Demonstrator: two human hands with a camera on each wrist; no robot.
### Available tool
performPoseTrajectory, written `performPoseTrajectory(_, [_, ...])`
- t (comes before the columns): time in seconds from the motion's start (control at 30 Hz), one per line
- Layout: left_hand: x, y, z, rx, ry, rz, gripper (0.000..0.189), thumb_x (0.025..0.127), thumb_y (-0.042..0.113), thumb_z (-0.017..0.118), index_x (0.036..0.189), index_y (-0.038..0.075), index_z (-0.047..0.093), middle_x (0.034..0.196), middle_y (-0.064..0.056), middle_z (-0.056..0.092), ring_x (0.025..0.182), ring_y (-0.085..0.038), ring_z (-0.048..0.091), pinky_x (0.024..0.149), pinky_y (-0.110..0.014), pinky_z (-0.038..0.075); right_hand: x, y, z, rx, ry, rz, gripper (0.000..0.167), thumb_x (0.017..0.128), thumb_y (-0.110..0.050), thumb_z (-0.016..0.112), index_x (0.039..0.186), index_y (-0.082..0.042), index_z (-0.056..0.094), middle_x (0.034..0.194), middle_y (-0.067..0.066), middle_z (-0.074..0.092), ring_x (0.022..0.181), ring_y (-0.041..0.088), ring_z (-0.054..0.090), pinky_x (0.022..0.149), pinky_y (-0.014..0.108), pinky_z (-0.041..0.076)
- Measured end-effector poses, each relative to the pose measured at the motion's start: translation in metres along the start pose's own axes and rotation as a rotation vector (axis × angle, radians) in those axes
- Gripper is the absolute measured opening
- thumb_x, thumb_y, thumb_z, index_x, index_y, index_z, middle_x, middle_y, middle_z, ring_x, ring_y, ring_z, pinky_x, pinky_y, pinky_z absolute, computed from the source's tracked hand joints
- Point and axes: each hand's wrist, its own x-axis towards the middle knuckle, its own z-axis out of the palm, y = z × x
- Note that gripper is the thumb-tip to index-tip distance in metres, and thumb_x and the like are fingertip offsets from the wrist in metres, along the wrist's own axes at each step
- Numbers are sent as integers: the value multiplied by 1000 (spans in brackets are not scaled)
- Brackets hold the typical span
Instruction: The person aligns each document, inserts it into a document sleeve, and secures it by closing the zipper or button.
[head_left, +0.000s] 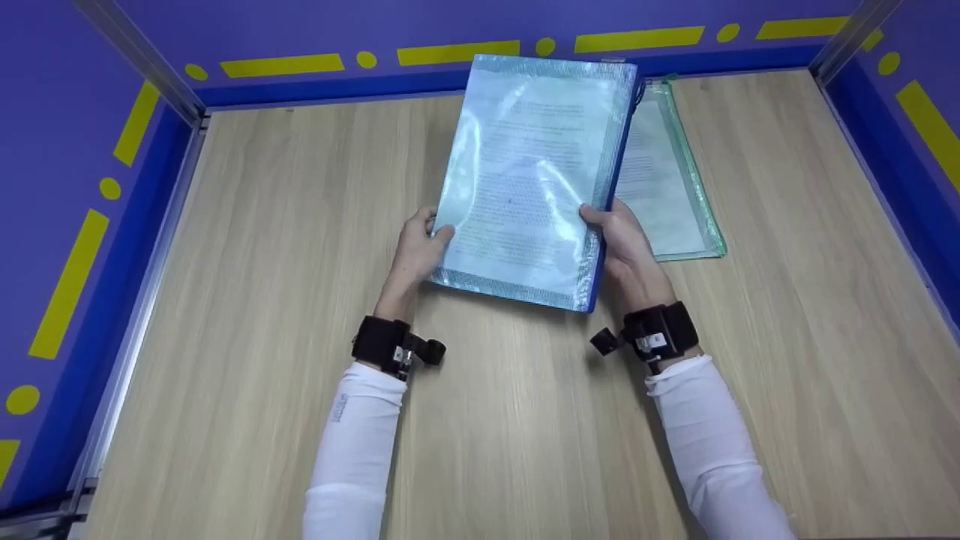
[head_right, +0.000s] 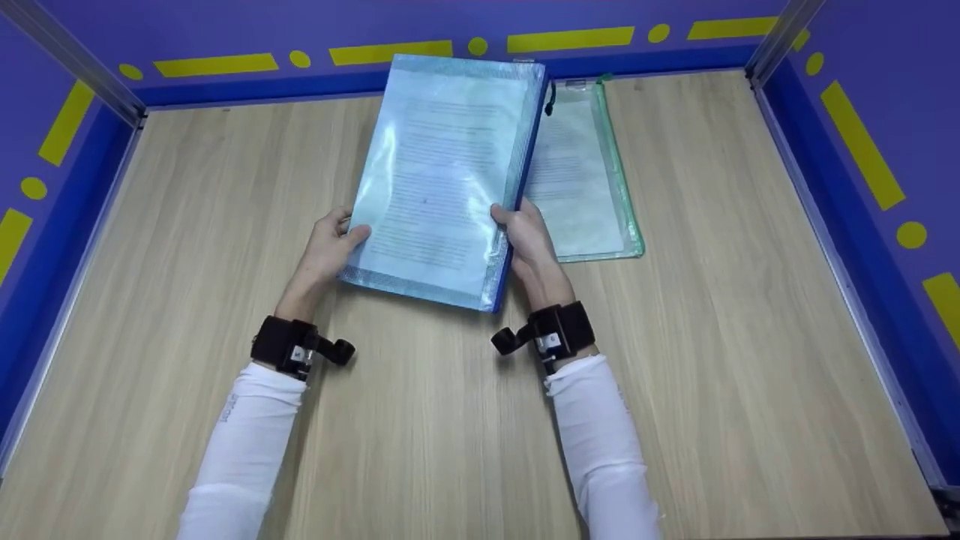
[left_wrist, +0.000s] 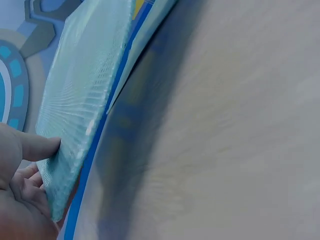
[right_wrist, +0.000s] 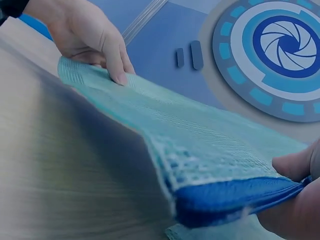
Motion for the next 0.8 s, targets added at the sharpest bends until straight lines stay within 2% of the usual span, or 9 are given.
performPoseTrajectory(0.2, [-9,-1,-1,-78,29,24,37,103,11,48,139,1,48,122,-16,66,103,-22,67,82,-29,55,-6,-3,-1,-79,-28,6,50,100,-12,53,147,-10,37,116,4,63,103,17,64,93,31,50])
performPoseTrajectory(0.3, [-13,1,-3,-123,54,41,35,103,9,47,137,0,48,124,-18,65,106,-24,66,85,-30,55,-11,-6,-4,-113,-76,-16,57,100,-13,54,152,-13,34,121,6,63,107,19,66,92,34,53])
performPoseTrajectory(0.43, [-17,1,-6,-160,97,63,36,103,7,46,138,-1,45,130,-19,63,111,-25,65,90,-31,54,-18,-9,-8,-191,-126,-66,63,98,-8,54,156,-10,28,121,8,66,103,17,69,86,30,58])
performPoseTrajectory(0.6, [-20,0,-9,-140,117,76,36,104,6,42,139,-2,44,130,-21,61,111,-27,64,91,-34,54,-23,-9,-12,-372,-116,-94,66,96,-1,56,156,-5,28,105,-1,70,92,9,70,80,22,58])
performPoseTrajectory(0.7, [-21,-1,-12,-102,94,76,36,104,5,39,139,-2,43,132,-20,60,113,-26,62,95,-36,52,-26,-8,-12,-448,-92,-108,64,95,-1,58,153,-3,33,99,-6,71,88,7,71,78,21,59])
performPoseTrajectory(0.8, [-22,-2,-14,-51,63,65,38,104,5,36,141,-1,41,134,-19,58,115,-26,61,99,-38,51,-26,-8,-12,-476,-84,-112,62,95,-2,59,152,-1,35,99,-5,72,86,7,72,78,21,59])
